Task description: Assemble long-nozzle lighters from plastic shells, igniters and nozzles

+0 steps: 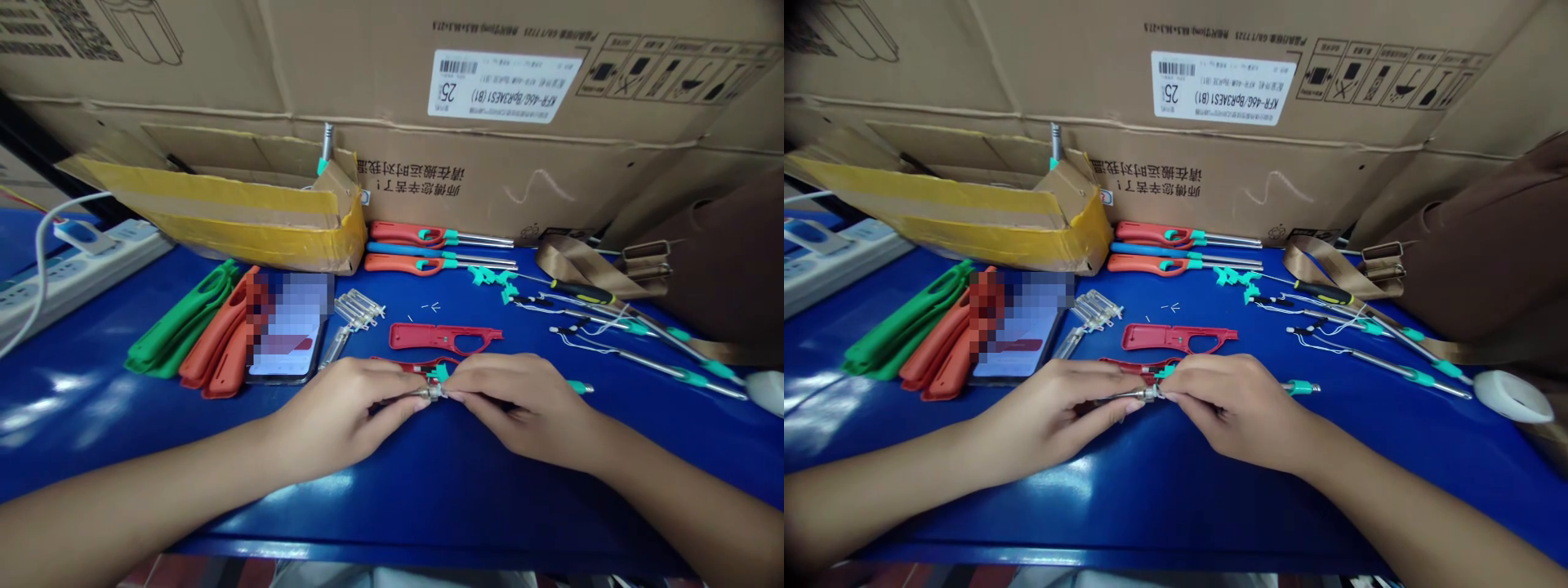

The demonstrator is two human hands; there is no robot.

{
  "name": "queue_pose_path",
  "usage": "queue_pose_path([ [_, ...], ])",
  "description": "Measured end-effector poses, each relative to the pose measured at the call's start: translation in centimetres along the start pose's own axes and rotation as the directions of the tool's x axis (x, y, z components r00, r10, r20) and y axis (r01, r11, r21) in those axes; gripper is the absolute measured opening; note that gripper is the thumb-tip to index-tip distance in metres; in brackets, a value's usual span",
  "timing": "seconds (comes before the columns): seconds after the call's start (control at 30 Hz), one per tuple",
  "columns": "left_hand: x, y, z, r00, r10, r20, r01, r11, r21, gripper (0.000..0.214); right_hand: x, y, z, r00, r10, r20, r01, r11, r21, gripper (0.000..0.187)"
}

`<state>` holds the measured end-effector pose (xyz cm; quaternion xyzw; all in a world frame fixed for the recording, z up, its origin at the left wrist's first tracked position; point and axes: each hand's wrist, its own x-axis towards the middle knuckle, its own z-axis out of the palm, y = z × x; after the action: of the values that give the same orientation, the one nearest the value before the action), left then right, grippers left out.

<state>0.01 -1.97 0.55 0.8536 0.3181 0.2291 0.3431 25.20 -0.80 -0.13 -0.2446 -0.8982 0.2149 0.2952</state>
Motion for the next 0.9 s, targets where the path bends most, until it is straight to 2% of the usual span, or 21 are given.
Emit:
queue_pose_path([
  [0.27, -0.2, -0.1, 0.1, 0.999, -0.035, -0.029, 0.038, 0.993, 0.112, 0.024, 0.0, -0.6, -0.2, 0.988, 0.137, 0.064, -0.137, 0.99, -0.017, 0.012],
  [0.47, -0.1, -0.1, 0.3, 1.0, -0.012, -0.027, 0.014, 0.997, 0.076, 0.022, 0.0, -0.1, 0.1, 0.991, 0.114, 0.076, -0.107, 0.99, -0.089, 0.012],
  [0.67, -0.1, 0.0, -0.2, 0.995, -0.058, -0.081, 0.066, 0.992, 0.109, 0.023, -0.1, 0.0, 0.0, 0.992, 0.118, 0.034, -0.113, 0.987, -0.116, 0.012],
  [0.9, 0.2, -0.6, -1.6, 1.0, -0.012, 0.0, 0.012, 0.979, 0.204, 0.026, -0.2, 0.3, -1.0, 0.987, 0.159, -0.004, -0.155, 0.96, -0.233, 0.019],
])
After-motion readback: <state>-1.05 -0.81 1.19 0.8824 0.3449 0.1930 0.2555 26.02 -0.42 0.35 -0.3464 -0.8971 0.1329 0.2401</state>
